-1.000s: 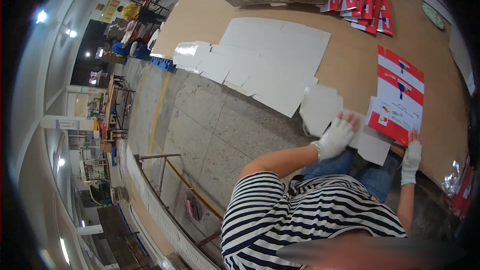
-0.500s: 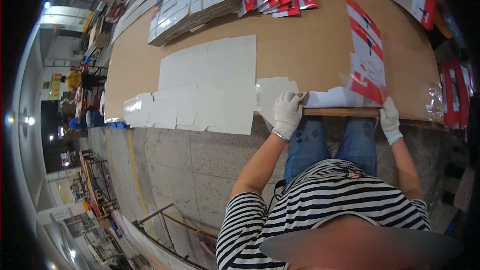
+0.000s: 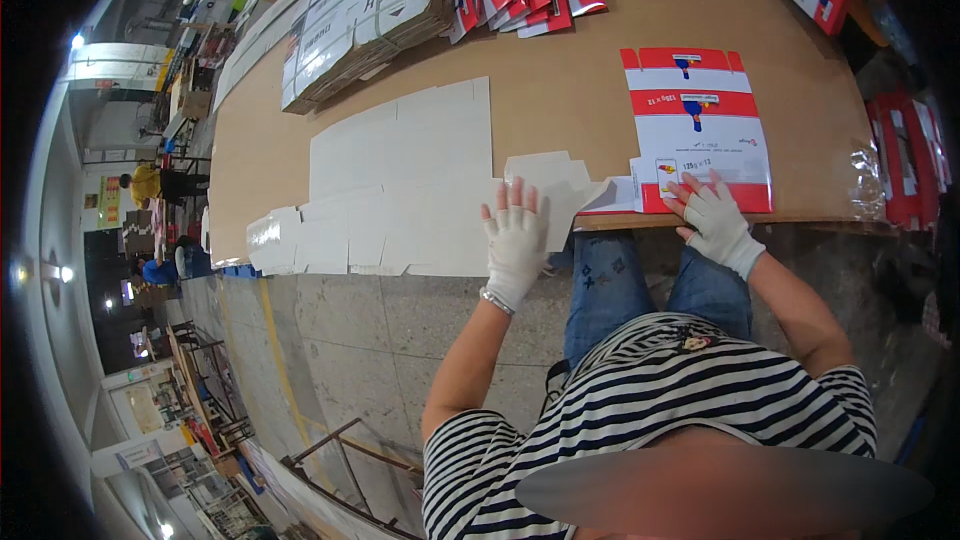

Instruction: The recorder is folding and stacking flat cardboard packaging materials on a work table in a factory setting.

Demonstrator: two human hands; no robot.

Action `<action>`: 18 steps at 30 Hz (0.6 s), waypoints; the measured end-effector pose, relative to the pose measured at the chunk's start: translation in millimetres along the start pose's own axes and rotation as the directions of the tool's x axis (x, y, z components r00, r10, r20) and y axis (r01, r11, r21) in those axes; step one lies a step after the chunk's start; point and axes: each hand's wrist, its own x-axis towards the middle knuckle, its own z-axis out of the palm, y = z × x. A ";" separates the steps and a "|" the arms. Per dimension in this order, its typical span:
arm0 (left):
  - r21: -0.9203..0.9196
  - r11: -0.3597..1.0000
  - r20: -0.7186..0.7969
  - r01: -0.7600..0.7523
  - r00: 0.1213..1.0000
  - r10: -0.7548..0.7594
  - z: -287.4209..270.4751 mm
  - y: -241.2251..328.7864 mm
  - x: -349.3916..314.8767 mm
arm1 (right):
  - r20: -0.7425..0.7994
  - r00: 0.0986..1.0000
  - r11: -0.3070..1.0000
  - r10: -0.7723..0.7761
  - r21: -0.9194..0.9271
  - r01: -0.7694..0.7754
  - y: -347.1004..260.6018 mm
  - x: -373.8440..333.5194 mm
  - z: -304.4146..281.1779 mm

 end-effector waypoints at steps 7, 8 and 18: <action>-0.968 -0.204 0.021 -0.146 0.765 -0.644 32.3 35.8 27.9 | -0.024 0.998 0.997 0.054 0.058 -0.053 1.1 2.2 0.5; -0.958 -0.205 0.001 -0.202 0.710 -0.704 42.2 36.7 29.5 | -0.003 0.999 0.996 0.052 0.071 -0.051 -1.9 6.1 0.6; -0.814 0.536 -0.419 -0.224 0.866 -0.274 35.6 58.8 65.5 | -0.042 0.994 0.984 -0.103 -0.149 0.096 16.5 5.4 -3.3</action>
